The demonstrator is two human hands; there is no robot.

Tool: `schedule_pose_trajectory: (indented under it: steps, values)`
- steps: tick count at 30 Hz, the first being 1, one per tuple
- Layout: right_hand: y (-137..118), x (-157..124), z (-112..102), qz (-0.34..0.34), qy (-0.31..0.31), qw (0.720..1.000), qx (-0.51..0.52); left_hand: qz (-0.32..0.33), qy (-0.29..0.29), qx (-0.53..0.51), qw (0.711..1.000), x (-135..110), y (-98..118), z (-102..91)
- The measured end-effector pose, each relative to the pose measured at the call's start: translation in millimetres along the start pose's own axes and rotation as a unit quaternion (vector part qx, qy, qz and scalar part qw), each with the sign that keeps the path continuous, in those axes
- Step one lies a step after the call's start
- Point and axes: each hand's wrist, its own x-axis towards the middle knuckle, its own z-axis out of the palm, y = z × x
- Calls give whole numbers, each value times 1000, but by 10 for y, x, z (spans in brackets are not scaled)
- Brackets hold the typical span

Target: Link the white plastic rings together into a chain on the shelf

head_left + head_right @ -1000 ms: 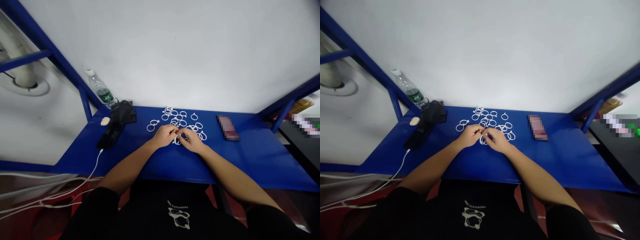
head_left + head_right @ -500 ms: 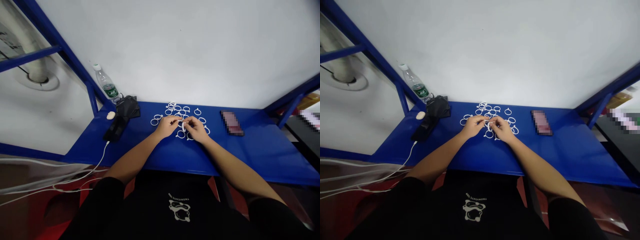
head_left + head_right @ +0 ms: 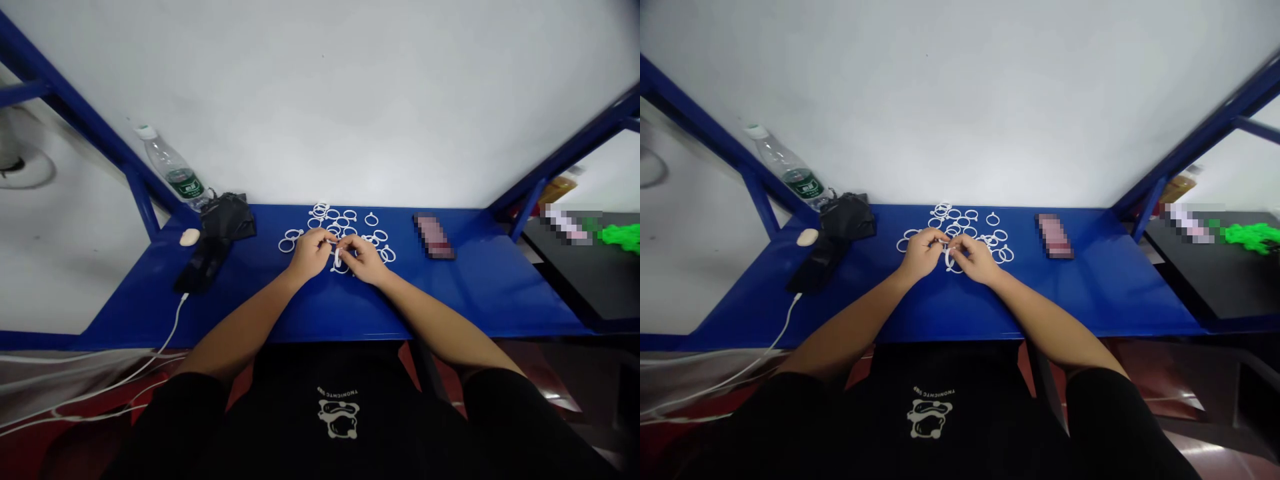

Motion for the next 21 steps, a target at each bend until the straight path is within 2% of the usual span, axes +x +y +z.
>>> schedule_pose_trajectory:
  steps: [5, 7, 9, 13, 16, 19, 21]
  values:
    - [73, 35, -60, -2, 58, 998, -3, 55, -38, 43, 997, -8, 12, 8]
    - [94, 41, -67, -4, 84, 996, 2, 70, -41, 81, 993, 23, -13, -42]
    - [109, 34, -64, 12, 84, 996, 7, 68, -41, 140, 987, 83, -81, -139]
    - [131, 2, -41, 41, 48, 998, 23, -11, -10, 262, 965, 223, -316, -407]
    - [135, -9, -30, 32, 36, 999, 16, -81, -29, 318, 944, 254, -483, -539]
    - [123, -6, -30, 21, 30, 999, 1, -135, -78, 343, 926, 220, -546, -525]
    - [113, -2, -26, 28, 34, 999, -10, -137, -88, 339, 927, 188, -509, -452]
